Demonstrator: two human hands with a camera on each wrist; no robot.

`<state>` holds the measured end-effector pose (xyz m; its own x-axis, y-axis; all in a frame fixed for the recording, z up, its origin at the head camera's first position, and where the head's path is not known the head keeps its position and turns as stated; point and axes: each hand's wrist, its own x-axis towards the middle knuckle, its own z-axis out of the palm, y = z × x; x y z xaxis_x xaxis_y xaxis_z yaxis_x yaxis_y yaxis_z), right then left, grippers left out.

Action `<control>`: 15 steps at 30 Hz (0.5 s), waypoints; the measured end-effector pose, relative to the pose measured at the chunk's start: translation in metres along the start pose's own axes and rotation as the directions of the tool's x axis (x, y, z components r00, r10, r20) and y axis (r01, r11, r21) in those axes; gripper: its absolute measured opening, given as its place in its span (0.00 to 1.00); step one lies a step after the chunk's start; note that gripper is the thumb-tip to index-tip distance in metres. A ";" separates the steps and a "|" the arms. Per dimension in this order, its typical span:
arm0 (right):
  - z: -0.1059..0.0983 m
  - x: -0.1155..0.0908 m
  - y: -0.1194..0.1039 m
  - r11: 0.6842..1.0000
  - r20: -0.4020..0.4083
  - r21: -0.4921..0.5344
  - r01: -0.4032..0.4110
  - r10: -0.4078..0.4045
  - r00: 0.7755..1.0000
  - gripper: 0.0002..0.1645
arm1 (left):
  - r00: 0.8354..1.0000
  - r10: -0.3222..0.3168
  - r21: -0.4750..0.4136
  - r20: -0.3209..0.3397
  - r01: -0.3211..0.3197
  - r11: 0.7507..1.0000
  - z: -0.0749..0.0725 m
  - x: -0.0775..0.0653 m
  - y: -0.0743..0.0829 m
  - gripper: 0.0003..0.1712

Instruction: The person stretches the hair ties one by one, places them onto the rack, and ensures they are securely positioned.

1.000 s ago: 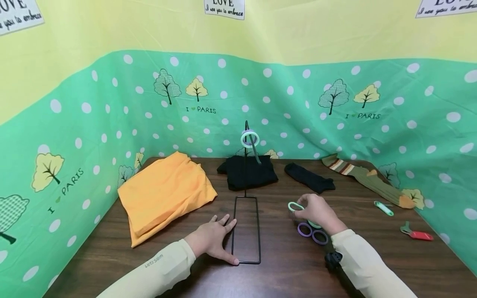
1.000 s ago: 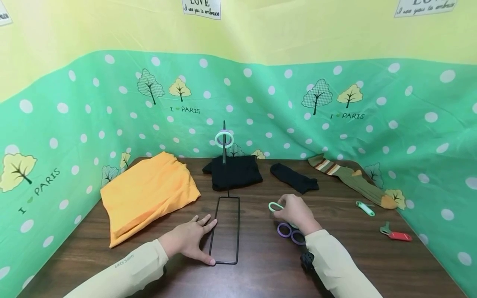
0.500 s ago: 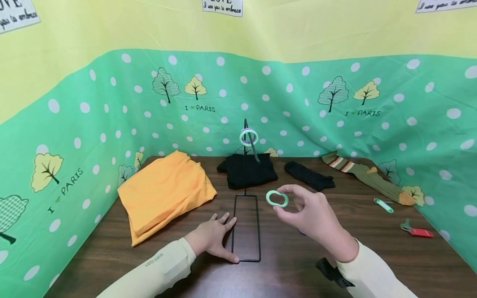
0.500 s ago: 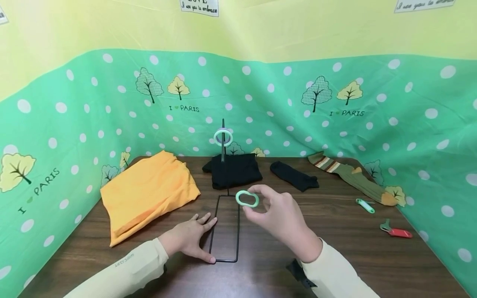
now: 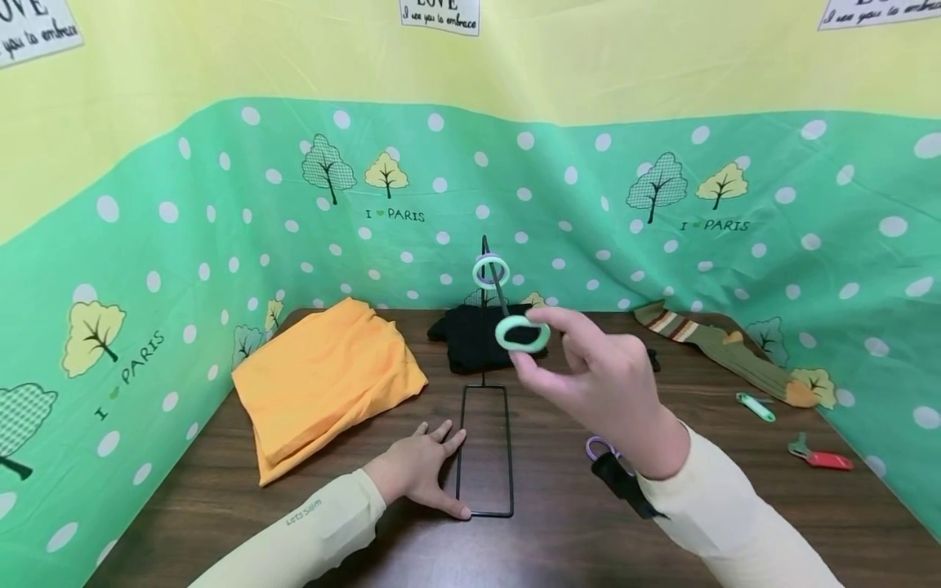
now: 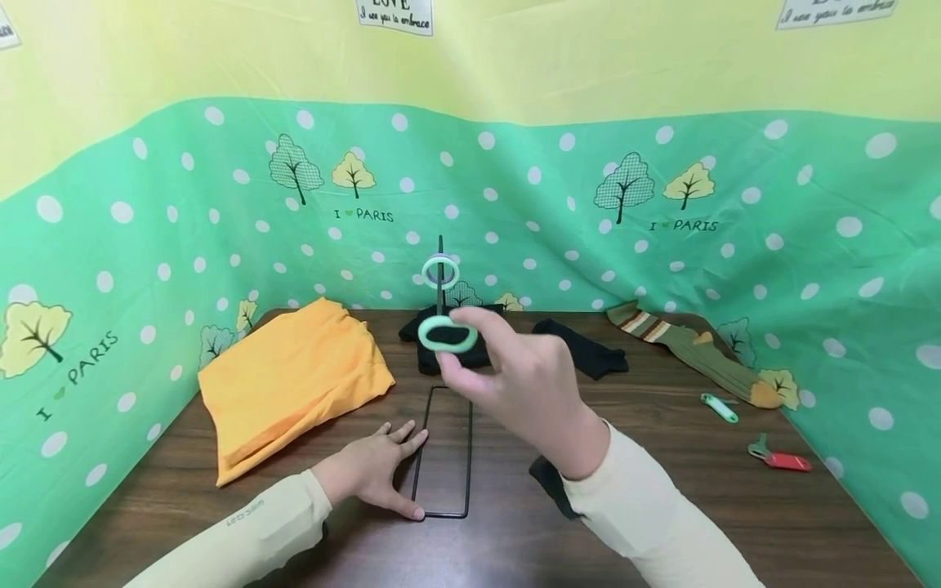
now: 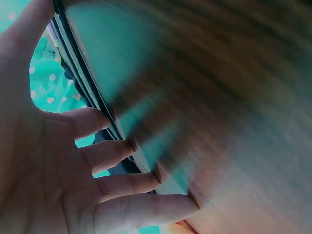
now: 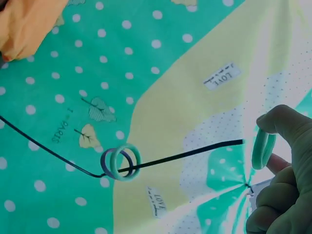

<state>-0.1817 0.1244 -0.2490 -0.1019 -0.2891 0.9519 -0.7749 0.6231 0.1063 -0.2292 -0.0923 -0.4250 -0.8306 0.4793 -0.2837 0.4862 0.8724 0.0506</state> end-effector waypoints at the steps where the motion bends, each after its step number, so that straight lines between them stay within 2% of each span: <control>1: 0.004 0.003 0.003 1.000 0.025 -0.026 -0.007 0.007 1.000 0.19 | 1.000 0.000 -0.004 0.002 0.000 1.000 0.000 0.000 0.000 0.67; 3: 0.013 0.007 0.011 0.996 0.095 -0.070 -0.049 0.056 0.994 0.20 | 1.000 -0.001 -0.007 0.004 0.001 1.000 0.001 0.000 0.000 0.67; 5: 0.020 0.007 0.019 0.986 0.176 -0.117 -0.120 0.139 0.975 0.26 | 1.000 -0.002 -0.011 0.004 0.002 1.000 0.001 0.000 0.000 0.67; 7: 0.023 0.004 0.026 0.968 0.250 -0.143 -0.205 0.236 0.939 0.32 | 1.000 -0.001 -0.014 0.003 0.001 1.000 0.001 0.000 0.000 0.67; 9: 0.022 -0.003 0.029 0.947 0.289 -0.135 -0.292 0.320 0.902 0.36 | 1.000 0.002 -0.014 0.000 -0.002 1.000 0.000 0.000 0.000 0.67; 15: 0.008 -0.030 0.035 0.870 0.340 -0.107 -0.481 0.487 0.804 0.36 | 1.000 0.003 -0.016 -0.006 -0.003 1.000 0.001 0.001 0.000 0.68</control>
<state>-0.2106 0.1485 -0.2759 -0.6715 -0.1762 0.7198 -0.5582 0.7590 -0.3350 -0.2301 -0.0921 -0.4259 -0.8305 0.4827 -0.2781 0.4845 0.8722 0.0672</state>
